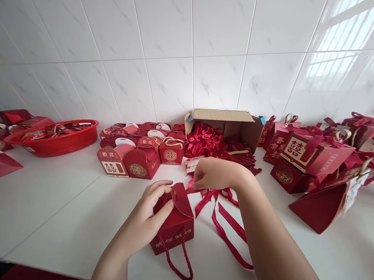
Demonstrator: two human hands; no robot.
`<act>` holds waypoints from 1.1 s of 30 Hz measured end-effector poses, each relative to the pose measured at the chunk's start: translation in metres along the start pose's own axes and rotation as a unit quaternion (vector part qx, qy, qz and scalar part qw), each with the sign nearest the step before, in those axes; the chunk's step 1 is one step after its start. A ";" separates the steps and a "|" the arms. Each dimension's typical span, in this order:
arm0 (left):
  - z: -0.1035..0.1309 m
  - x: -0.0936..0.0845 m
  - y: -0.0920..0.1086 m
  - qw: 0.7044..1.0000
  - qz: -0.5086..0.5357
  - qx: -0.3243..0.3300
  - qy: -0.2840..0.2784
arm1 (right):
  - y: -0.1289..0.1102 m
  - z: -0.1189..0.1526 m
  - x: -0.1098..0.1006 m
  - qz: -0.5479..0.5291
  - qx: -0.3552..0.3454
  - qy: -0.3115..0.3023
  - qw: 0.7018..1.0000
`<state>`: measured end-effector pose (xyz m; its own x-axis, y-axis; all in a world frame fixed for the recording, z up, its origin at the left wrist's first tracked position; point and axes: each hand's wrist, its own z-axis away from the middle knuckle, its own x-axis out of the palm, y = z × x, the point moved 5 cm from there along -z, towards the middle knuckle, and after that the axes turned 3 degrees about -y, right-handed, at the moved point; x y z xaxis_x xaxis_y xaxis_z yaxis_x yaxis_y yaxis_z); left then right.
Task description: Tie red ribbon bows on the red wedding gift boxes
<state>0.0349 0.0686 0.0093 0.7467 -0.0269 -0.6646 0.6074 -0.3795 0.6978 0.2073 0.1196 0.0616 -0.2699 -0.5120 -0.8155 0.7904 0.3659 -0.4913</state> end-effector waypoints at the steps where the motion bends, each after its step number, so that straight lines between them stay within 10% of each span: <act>1: 0.000 0.000 -0.001 1.000 0.000 -0.002 0.001 | 0.000 0.000 0.000 0.000 -0.001 0.003 1.000; 23: -0.006 0.002 -0.001 0.996 0.086 -0.010 0.034 | -0.017 -0.003 0.008 0.016 -0.031 0.030 0.999; 27: -0.007 0.000 0.002 0.988 0.146 0.004 0.052 | -0.024 0.000 0.001 -0.001 -0.088 0.115 0.989; 33: -0.003 -0.009 0.007 0.959 0.246 0.051 0.127 | -0.048 0.002 0.010 -0.055 -0.233 0.061 0.969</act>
<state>0.0331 0.0688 0.0212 0.9863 -0.0052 -0.1650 0.1434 -0.4677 0.8722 0.1678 0.0958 0.0779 -0.4234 -0.4820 -0.7671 0.4271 0.6406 -0.6382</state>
